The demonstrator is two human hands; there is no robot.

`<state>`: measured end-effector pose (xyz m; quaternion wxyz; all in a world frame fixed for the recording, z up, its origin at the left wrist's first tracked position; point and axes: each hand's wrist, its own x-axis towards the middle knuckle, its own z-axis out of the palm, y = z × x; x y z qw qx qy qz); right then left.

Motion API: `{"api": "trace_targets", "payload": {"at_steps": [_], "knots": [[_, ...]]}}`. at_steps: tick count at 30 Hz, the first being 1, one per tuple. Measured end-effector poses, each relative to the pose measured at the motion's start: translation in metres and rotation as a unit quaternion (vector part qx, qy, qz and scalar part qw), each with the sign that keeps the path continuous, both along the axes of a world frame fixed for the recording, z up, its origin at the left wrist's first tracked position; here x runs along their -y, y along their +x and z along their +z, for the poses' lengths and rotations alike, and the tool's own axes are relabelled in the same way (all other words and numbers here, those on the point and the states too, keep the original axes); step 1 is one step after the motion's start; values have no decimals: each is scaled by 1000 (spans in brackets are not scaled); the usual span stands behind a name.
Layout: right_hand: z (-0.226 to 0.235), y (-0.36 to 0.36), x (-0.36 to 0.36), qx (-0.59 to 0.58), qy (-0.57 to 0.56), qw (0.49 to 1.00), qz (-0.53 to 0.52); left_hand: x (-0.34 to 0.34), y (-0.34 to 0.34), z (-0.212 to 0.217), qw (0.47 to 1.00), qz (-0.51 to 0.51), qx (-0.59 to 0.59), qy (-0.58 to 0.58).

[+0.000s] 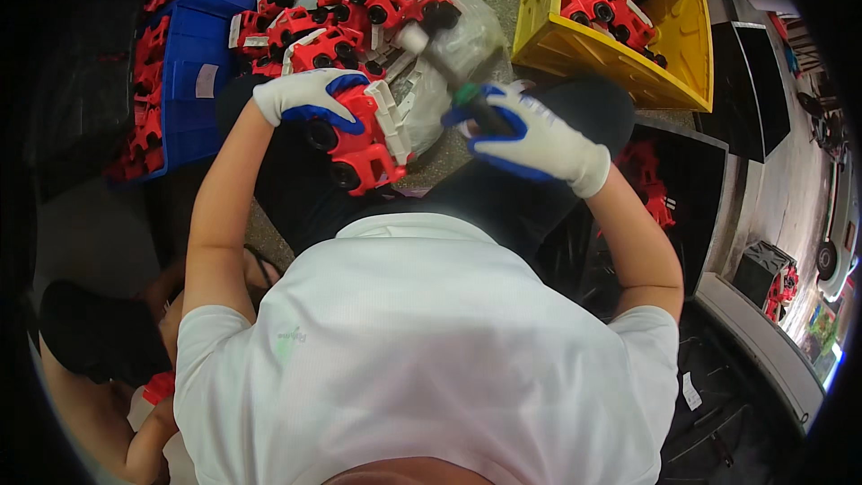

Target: The person assembles or repairs small red toy fire trucks using pliers.

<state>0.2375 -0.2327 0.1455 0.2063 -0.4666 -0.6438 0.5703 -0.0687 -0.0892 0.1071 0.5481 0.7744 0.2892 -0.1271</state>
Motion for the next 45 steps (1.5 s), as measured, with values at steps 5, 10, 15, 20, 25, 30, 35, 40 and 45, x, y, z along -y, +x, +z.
{"api": "trace_targets", "payload": {"at_steps": [5, 10, 15, 20, 25, 30, 35, 40, 45], "knots": [[19, -18, 19, 233, -60, 964, 111, 1, 1, -11, 977, -21, -27, -212], [1, -22, 21, 298, -84, 931, 195, 4, -2, -12, 971, -8, -63, -232], [1, -21, 19, 326, -82, 920, 202, 2, -4, -27, 979, -52, -48, -189], [11, -20, 15, 330, -135, 919, 166, 2, 3, -26, 971, -76, -44, -221], [12, -17, 10, 344, -72, 914, 204, -2, 5, -27, 953, -201, 135, -180], [23, -21, 8, 379, -80, 896, 217, 8, 14, -10, 957, -64, -76, -273], [24, -32, 2, 387, -78, 892, 218, 10, 19, -4, 956, -63, -97, -269], [19, -32, 0, 356, -97, 902, 223, 11, 23, -2, 968, -57, -101, -223], [-9, -21, 15, 349, 22, 918, 190, 5, 24, -17, 971, -177, 40, -154]]}}
